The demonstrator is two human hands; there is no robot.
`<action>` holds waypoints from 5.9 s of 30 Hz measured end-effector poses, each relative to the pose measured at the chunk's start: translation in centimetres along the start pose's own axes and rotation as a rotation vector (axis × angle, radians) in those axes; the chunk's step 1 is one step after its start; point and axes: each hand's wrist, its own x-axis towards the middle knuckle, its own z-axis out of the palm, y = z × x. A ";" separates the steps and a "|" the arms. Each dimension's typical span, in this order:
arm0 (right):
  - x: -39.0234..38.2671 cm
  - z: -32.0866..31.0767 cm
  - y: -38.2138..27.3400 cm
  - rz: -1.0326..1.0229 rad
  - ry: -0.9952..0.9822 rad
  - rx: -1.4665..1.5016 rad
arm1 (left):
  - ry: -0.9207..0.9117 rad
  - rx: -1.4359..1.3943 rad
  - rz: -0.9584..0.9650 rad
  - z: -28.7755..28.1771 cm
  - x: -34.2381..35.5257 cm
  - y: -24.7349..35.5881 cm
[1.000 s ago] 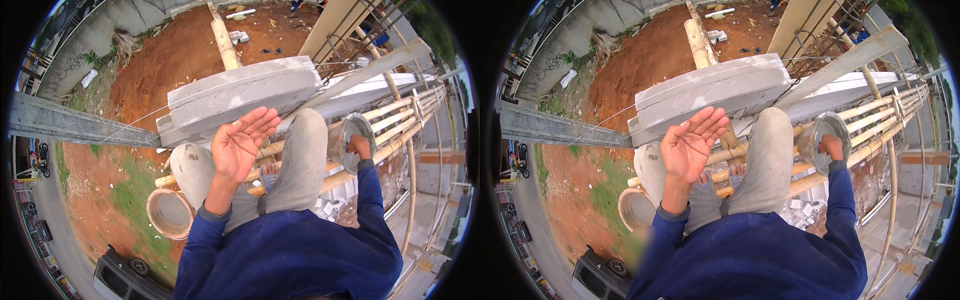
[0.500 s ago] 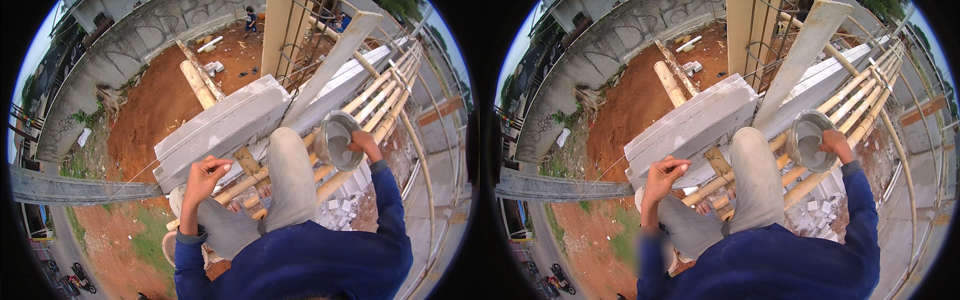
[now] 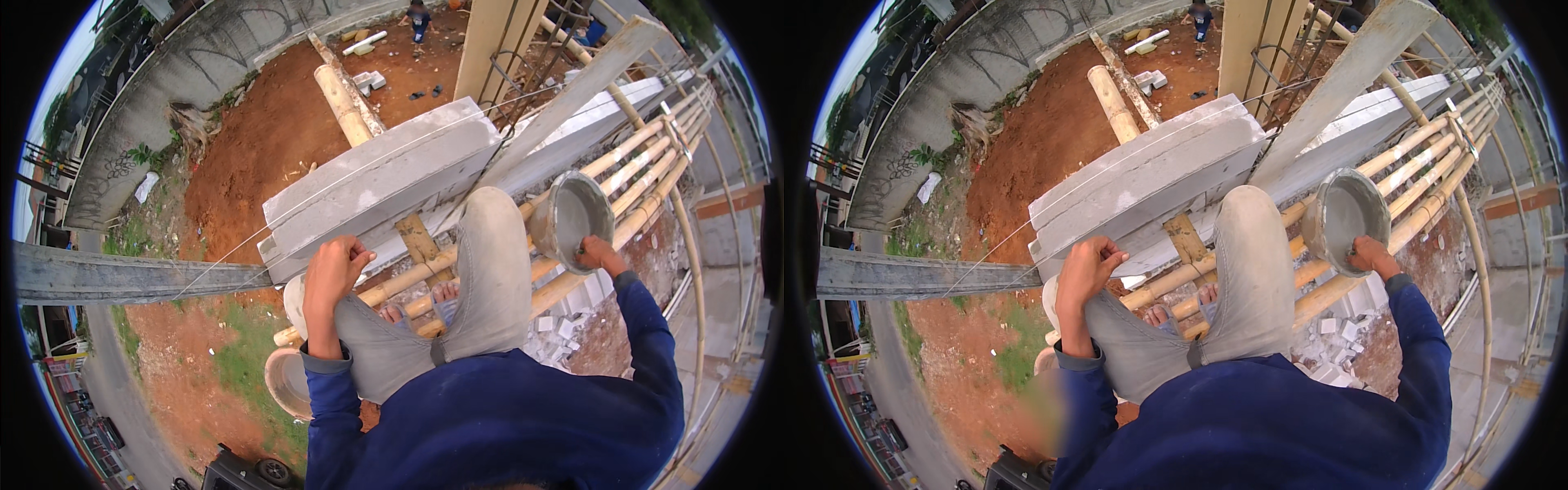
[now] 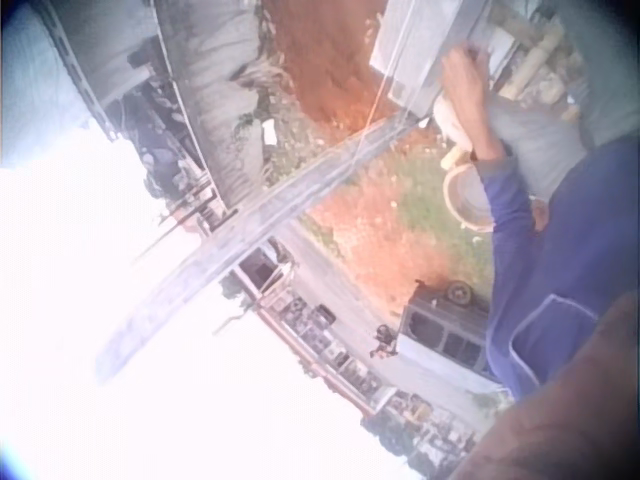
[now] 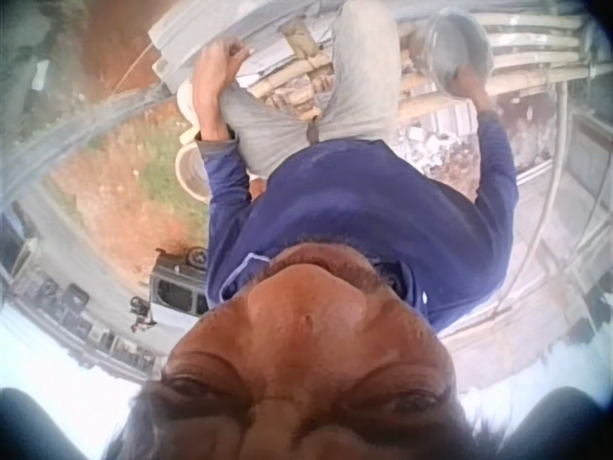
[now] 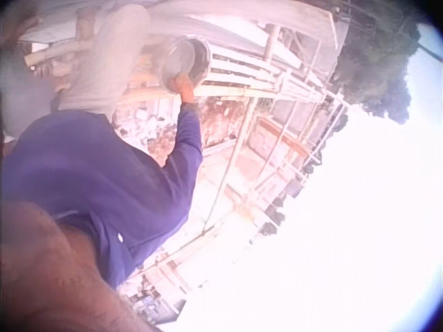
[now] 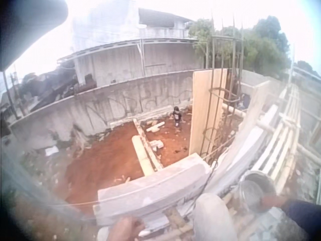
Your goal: The person applies mortar to white rectangular tiles using a trowel and places them onto a bamboo scaffolding structure. They repeatedly scoop mortar from a bucket, spread it on the tile, and position the tile against the scaffolding.
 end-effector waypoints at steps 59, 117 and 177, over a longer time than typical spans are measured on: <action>-9.3 -3.3 -5.5 0.746 0.715 0.600 | -0.221 0.222 0.033 1.2 1.3 -1.7; -18.0 -5.3 -9.9 -0.086 0.685 2.023 | -0.293 -1.063 0.260 11.0 -3.0 15.4; -4.1 -26.5 -42.5 -0.709 -0.606 0.695 | 1.008 -1.355 -0.236 8.4 -21.2 -19.3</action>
